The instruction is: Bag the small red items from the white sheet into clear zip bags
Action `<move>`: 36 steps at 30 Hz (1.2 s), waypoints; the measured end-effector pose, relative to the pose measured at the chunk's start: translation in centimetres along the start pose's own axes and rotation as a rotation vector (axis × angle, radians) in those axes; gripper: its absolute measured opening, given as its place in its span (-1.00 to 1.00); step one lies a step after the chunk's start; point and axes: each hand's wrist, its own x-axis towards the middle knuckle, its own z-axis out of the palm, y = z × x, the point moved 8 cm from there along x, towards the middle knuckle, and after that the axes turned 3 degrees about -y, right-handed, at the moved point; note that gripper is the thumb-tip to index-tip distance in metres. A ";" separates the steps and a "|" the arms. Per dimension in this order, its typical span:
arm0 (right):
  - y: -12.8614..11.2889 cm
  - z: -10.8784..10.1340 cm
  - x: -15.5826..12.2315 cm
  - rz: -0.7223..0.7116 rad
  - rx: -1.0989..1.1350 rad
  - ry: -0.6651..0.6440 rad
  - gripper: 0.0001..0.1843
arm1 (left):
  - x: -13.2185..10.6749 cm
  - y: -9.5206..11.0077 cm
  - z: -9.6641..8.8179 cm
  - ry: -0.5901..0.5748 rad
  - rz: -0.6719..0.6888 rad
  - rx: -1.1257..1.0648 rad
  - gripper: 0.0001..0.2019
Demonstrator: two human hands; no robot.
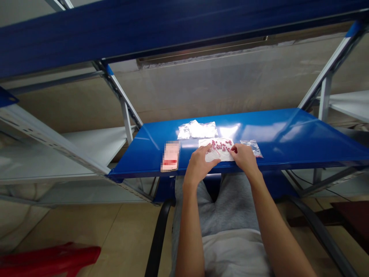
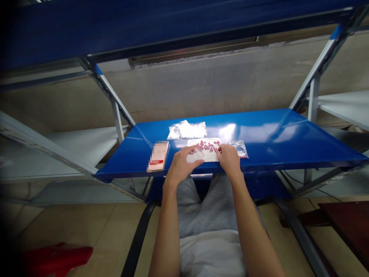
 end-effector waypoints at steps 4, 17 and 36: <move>0.1 0.0 0.0 -0.020 0.012 0.011 -0.85 | 0.1 0.0 0.4 -0.016 0.000 0.007 -0.45; -0.1 -0.4 0.0 -0.009 0.111 0.031 -0.85 | 0.1 0.0 0.8 -0.042 0.002 0.005 -0.46; -0.7 -2.9 -0.2 -0.036 0.381 0.020 -0.77 | 0.3 -0.3 1.5 -0.056 0.021 -0.009 -0.45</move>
